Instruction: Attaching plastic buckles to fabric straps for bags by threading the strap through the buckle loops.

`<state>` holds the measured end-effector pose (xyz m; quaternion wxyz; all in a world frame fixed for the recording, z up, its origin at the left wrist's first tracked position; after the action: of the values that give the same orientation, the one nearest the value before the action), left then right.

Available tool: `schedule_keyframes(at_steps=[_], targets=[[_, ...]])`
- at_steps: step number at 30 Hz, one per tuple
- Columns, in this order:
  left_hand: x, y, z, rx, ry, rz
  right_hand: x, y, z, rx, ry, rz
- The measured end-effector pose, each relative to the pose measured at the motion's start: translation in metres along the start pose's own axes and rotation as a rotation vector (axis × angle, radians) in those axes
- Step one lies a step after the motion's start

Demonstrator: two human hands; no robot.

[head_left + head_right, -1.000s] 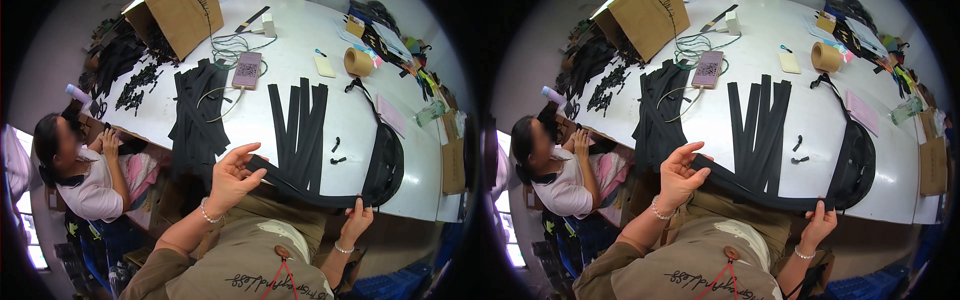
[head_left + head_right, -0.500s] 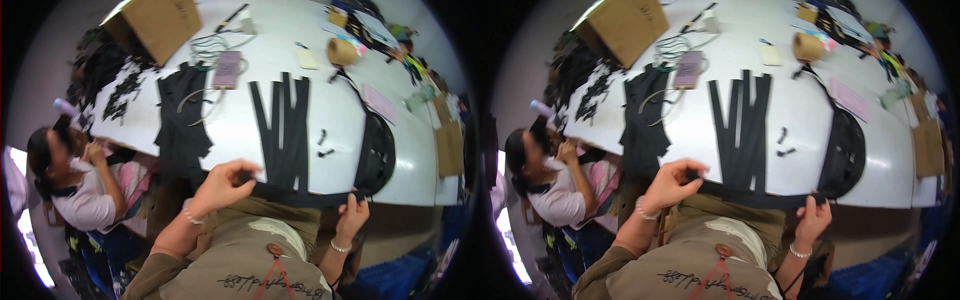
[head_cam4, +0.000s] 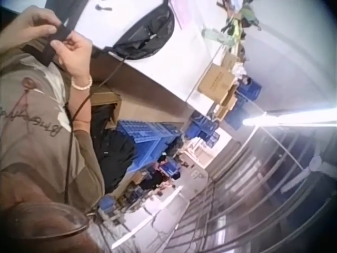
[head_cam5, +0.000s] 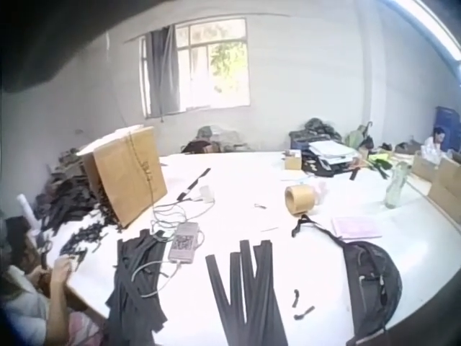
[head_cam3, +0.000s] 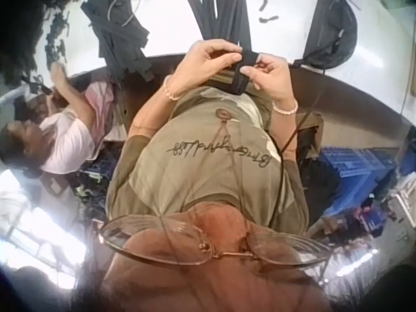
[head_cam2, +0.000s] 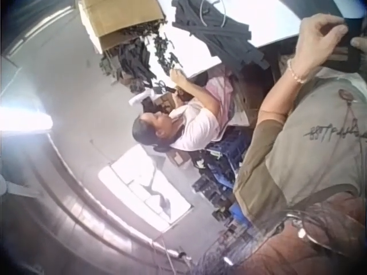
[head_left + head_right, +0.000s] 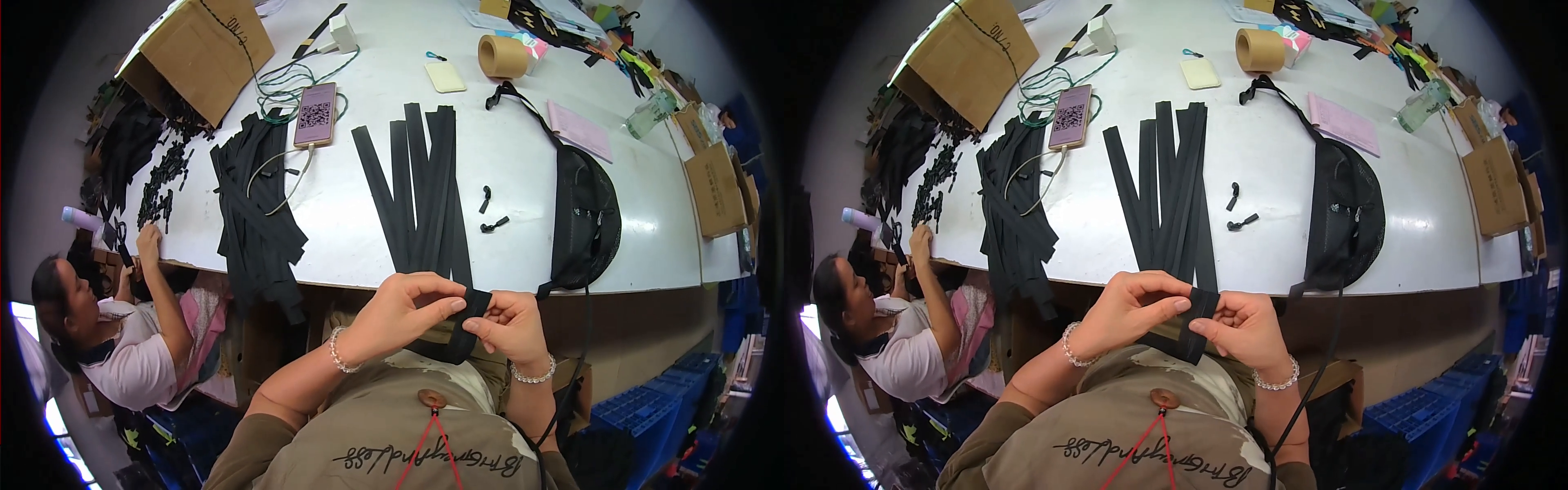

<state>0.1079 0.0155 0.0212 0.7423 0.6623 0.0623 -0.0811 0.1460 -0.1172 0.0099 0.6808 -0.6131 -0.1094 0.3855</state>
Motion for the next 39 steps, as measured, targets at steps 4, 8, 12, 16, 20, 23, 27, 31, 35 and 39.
schedule_keyframes(at_steps=[4,8,12,16,20,23,27,31,35,39], targets=[[0.000,-0.011,0.000,-0.067,0.008,-0.090,0.000,0.004,0.002,-0.009,-0.039,-0.015],[0.000,-0.017,0.000,-0.089,0.009,-0.092,0.001,0.010,0.005,0.041,-0.060,0.022],[0.001,-0.022,-0.001,-0.098,0.007,-0.114,0.002,0.011,0.006,0.043,-0.069,0.034],[0.002,-0.023,0.005,-0.097,-0.020,-0.115,0.001,0.012,0.006,-0.008,-0.078,0.063],[0.001,-0.016,0.010,0.211,-0.195,-0.069,0.002,0.021,0.010,-0.259,-0.117,0.001],[0.000,-0.019,0.026,0.150,-0.441,-0.113,-0.001,0.017,0.008,-0.300,-0.117,-0.125],[0.009,-0.043,0.036,-0.350,-0.258,-0.073,-0.009,0.008,-0.003,-0.327,0.131,-0.415],[0.013,-0.074,0.041,-0.910,0.084,-0.151,-0.020,0.012,-0.020,-0.247,0.545,-0.512],[0.016,-0.076,0.032,-0.715,0.240,-0.106,-0.011,0.017,-0.022,-0.208,0.468,-0.642],[0.024,-0.047,0.029,-0.116,0.239,0.215,-0.009,0.020,-0.024,-0.081,0.432,-0.614]])
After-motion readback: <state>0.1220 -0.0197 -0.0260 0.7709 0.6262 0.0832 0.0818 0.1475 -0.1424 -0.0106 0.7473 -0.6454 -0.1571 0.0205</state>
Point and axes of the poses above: each hand's wrist, its own x-axis towards the middle knuckle, its own z-axis out of the palm, y = z × x, the point moved 8 cm from there along x, towards the middle knuckle, and after that the axes turned 1 degree about -x, right-handed, at the moved point
